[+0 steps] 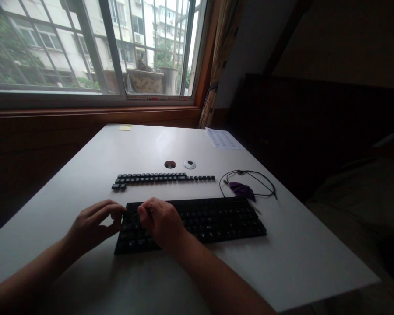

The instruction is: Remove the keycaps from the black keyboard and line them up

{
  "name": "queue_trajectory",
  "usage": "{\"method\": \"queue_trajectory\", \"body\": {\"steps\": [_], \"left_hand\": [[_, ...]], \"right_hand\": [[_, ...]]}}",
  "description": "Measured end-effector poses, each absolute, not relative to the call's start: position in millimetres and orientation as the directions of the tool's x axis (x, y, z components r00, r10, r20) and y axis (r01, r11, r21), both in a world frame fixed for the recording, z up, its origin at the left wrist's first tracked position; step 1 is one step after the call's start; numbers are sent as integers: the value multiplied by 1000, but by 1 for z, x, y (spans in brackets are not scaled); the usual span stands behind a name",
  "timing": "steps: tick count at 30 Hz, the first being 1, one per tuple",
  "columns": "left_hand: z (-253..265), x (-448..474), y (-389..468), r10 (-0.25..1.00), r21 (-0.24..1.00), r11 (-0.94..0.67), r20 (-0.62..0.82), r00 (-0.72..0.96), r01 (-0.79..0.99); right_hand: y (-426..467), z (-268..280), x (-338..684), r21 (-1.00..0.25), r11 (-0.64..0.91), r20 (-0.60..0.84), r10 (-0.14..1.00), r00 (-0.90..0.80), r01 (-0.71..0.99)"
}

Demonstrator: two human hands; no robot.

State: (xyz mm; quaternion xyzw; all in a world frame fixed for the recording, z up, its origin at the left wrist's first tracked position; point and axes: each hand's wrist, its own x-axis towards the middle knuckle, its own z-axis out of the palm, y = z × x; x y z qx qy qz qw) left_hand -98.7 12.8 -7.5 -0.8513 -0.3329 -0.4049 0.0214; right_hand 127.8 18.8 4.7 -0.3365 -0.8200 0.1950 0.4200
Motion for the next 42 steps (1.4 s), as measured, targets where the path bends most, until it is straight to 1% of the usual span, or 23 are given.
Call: {"method": "queue_trajectory", "body": {"steps": [2,6,9,11,19,26,31,35,42], "left_hand": [[-7,-100,13,548,247,-778,718,430,577],[-8,-100,13,539,251,-784,729,422,567],[-8,-101,11,529,238,-789,732,429,566],[-8,-101,10,511,215,-797,739,439,565],[-9,-102,13,458,151,-835,725,514,529],[-13,-106,11,438,86,-830,711,550,551],[-16,-107,11,400,49,-847,715,573,529],[-14,-108,11,377,53,-873,704,601,485],[-13,-107,11,376,65,-877,711,595,477]], "right_hand": [[19,7,129,-586,715,597,700,-392,383],[19,13,134,-479,763,705,629,-327,435],[20,12,136,-446,770,715,613,-336,456],[22,9,137,-457,776,696,616,-369,434],[22,8,132,-571,740,565,668,-485,356],[24,6,129,-565,759,560,641,-525,325],[24,5,128,-594,743,561,658,-502,310],[24,5,127,-606,734,532,661,-529,307],[22,5,127,-620,718,510,675,-533,316]]}}
